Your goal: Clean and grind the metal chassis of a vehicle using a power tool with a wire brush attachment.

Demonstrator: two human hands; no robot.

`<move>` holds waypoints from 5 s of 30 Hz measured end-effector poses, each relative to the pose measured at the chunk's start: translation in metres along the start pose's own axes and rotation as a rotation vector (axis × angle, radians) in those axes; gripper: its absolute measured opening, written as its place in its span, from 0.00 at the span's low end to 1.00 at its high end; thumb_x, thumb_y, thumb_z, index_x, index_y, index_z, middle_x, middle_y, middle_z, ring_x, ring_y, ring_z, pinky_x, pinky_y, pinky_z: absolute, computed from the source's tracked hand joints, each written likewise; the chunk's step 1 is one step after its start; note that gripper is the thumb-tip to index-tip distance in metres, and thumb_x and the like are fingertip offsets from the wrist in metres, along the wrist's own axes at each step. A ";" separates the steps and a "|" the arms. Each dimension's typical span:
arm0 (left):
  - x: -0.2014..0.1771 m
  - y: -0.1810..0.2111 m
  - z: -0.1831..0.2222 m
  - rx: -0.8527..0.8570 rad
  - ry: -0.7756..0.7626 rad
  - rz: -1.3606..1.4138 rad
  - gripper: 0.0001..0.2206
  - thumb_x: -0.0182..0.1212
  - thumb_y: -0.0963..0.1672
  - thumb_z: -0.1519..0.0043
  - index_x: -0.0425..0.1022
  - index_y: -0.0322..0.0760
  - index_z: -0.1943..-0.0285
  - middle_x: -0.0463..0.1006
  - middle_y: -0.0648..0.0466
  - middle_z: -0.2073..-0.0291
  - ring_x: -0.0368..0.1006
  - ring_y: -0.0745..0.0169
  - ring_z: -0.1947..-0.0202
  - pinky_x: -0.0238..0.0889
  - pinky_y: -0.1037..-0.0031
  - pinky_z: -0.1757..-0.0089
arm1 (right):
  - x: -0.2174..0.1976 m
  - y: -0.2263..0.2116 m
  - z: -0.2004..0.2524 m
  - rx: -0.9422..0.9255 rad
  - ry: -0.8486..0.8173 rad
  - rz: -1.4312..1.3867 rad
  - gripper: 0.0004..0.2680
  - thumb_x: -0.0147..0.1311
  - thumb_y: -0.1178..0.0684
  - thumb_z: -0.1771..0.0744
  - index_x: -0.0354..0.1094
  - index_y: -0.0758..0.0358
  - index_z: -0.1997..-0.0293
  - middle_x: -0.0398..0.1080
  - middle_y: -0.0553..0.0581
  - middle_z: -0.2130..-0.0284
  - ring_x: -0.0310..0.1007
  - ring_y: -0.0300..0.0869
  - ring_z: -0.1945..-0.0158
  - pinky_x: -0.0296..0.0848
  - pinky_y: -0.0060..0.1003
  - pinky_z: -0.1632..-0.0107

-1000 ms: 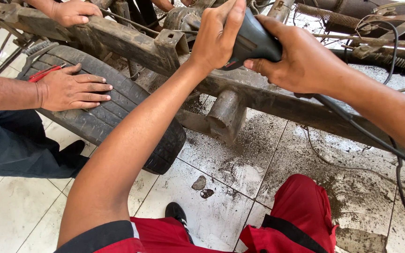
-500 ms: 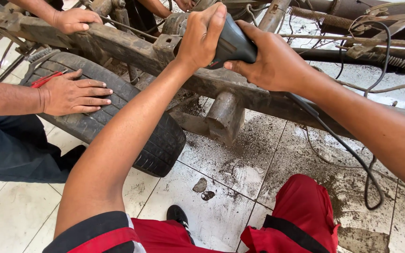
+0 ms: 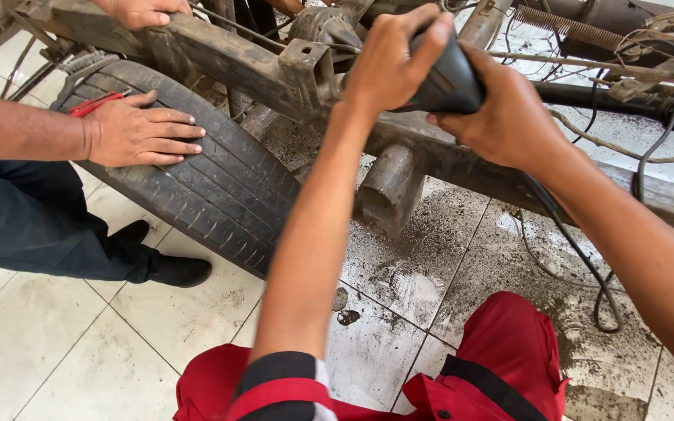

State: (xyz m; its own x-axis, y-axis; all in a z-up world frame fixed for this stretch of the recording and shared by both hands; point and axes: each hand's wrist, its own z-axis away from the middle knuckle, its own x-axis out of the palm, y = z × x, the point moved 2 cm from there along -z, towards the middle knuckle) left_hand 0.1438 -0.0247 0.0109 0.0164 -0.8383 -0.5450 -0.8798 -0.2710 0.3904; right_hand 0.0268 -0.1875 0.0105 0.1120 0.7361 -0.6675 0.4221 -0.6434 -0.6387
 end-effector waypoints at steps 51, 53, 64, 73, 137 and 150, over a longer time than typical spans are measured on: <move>0.076 0.018 0.032 -0.077 -0.246 -0.233 0.39 0.40 0.68 0.43 0.84 0.37 0.57 0.83 0.49 0.75 0.83 0.59 0.72 0.77 0.59 0.59 | 0.058 0.032 0.080 0.222 0.226 -0.209 0.15 0.67 0.52 0.35 0.66 0.69 0.51 0.76 0.56 0.69 0.77 0.37 0.69 0.73 0.34 0.66; 0.080 0.024 0.029 -0.100 -0.306 -0.238 0.38 0.40 0.67 0.44 0.84 0.39 0.58 0.82 0.50 0.77 0.83 0.60 0.73 0.77 0.61 0.61 | 0.057 0.036 0.084 0.215 0.243 -0.222 0.16 0.67 0.52 0.35 0.66 0.70 0.49 0.76 0.56 0.68 0.76 0.38 0.68 0.73 0.33 0.66; 0.105 0.055 0.037 -0.016 -0.253 -0.149 0.33 0.44 0.65 0.41 0.82 0.39 0.67 0.81 0.51 0.79 0.81 0.57 0.75 0.76 0.61 0.64 | 0.043 0.045 0.116 0.243 0.310 -0.211 0.18 0.67 0.51 0.35 0.64 0.71 0.45 0.76 0.56 0.65 0.77 0.36 0.65 0.74 0.32 0.64; 0.118 0.071 0.052 0.088 0.035 -0.206 0.31 0.50 0.64 0.40 0.80 0.39 0.65 0.79 0.49 0.79 0.79 0.55 0.76 0.74 0.60 0.64 | 0.046 0.044 0.132 0.296 0.343 -0.165 0.19 0.68 0.50 0.35 0.65 0.73 0.46 0.76 0.58 0.66 0.76 0.38 0.66 0.73 0.33 0.65; 0.063 0.008 0.050 -0.023 -0.238 -0.327 0.29 0.53 0.62 0.46 0.83 0.38 0.67 0.73 0.53 0.90 0.76 0.60 0.84 0.71 0.63 0.73 | 0.113 0.034 0.074 0.217 0.325 -0.409 0.18 0.66 0.52 0.34 0.63 0.70 0.45 0.74 0.54 0.66 0.75 0.36 0.67 0.74 0.33 0.66; 0.055 0.002 0.050 -0.099 -0.288 -0.357 0.27 0.52 0.62 0.45 0.84 0.40 0.69 0.74 0.51 0.89 0.77 0.59 0.83 0.71 0.63 0.73 | 0.119 0.028 0.065 0.198 0.316 -0.419 0.17 0.66 0.51 0.34 0.63 0.68 0.44 0.73 0.52 0.65 0.73 0.35 0.66 0.72 0.33 0.64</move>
State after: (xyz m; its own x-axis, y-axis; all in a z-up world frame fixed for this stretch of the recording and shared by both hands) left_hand 0.1192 -0.0476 -0.0552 0.1656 -0.5228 -0.8362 -0.7933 -0.5744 0.2020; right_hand -0.0064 -0.1315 -0.1121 0.2485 0.9449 -0.2132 0.3149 -0.2870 -0.9047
